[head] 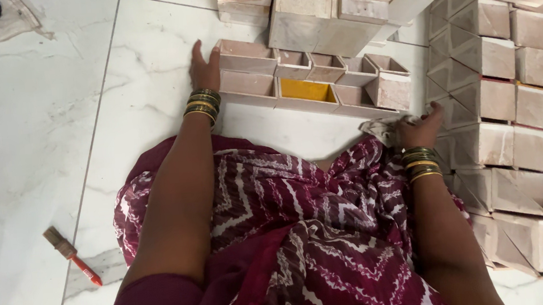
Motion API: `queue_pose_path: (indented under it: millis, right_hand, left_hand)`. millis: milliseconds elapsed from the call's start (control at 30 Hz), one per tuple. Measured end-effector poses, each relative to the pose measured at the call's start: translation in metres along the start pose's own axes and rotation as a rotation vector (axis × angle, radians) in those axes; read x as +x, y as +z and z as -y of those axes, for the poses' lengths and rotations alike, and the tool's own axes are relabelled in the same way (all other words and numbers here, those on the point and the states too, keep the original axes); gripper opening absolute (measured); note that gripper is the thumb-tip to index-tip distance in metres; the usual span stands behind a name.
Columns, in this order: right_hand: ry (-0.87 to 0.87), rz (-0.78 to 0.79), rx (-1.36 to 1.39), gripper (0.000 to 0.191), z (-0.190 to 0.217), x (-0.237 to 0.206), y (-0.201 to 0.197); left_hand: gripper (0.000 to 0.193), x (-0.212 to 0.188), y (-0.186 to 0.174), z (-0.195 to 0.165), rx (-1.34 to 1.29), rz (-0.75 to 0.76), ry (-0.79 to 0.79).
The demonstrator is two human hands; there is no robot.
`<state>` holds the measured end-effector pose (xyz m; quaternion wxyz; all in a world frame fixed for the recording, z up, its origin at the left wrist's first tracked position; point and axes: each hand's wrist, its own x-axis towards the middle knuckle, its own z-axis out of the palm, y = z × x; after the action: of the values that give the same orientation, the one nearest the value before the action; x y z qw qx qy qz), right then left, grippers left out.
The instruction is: The person sits on the floor and wipes small wooden boxes one at a time with a cloth, then places each cleaned box in a row with the others. They pick boxes from a stack at the side and continue wiping successive boxes throughout the episode.
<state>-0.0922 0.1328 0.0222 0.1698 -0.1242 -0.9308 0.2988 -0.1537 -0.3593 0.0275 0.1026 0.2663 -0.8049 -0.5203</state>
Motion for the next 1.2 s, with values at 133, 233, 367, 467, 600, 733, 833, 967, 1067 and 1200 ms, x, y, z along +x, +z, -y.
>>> queue_pose_path:
  millis: [133,233,367,467,600,733,833,967,1067,1200]
  right_hand:
    - [0.052,0.176,-0.175,0.058,0.010,-0.006,0.011]
    - [-0.014,0.290,-0.287,0.060,0.018,-0.013,0.014]
    - [-0.084,0.300,-0.289,0.039,0.029,-0.017,0.011]
    - [0.011,0.328,-0.349,0.032,0.035,-0.017,0.008]
    - [0.042,0.244,-0.290,0.028,0.037,-0.019,0.002]
    - [0.008,0.114,-0.096,0.031,0.036,-0.023,-0.005]
    - [-0.091,-0.016,0.007,0.031,0.036,-0.026,-0.016]
    - [-0.173,-0.179,-0.017,0.023,0.041,-0.034,-0.032]
    - [-0.170,-0.224,-0.066,0.020,0.047,-0.040,-0.041]
    - [-0.146,-0.199,-0.174,0.020,0.051,-0.043,-0.043]
  left_hand:
    - [0.076,-0.005,-0.006,-0.010,0.190,-0.148,-0.094]
    - [0.077,-0.013,-0.008,-0.014,0.252,-0.236,-0.064]
    - [0.081,-0.040,-0.008,-0.010,0.156,-0.213,0.077]
    - [0.083,-0.068,-0.005,-0.008,0.090,-0.158,0.199]
    - [0.082,-0.134,0.000,-0.004,0.064,-0.015,0.453]
    - [0.070,-0.219,-0.003,-0.002,-0.090,0.342,0.551]
    - [0.069,-0.266,-0.013,-0.002,-0.353,0.742,0.192]
    - [0.064,-0.278,-0.017,0.001,-0.388,0.914,0.039]
    - [0.053,-0.258,-0.011,0.010,-0.471,0.874,-0.095]
    - [0.046,-0.238,-0.004,0.032,-0.797,0.826,-0.291]
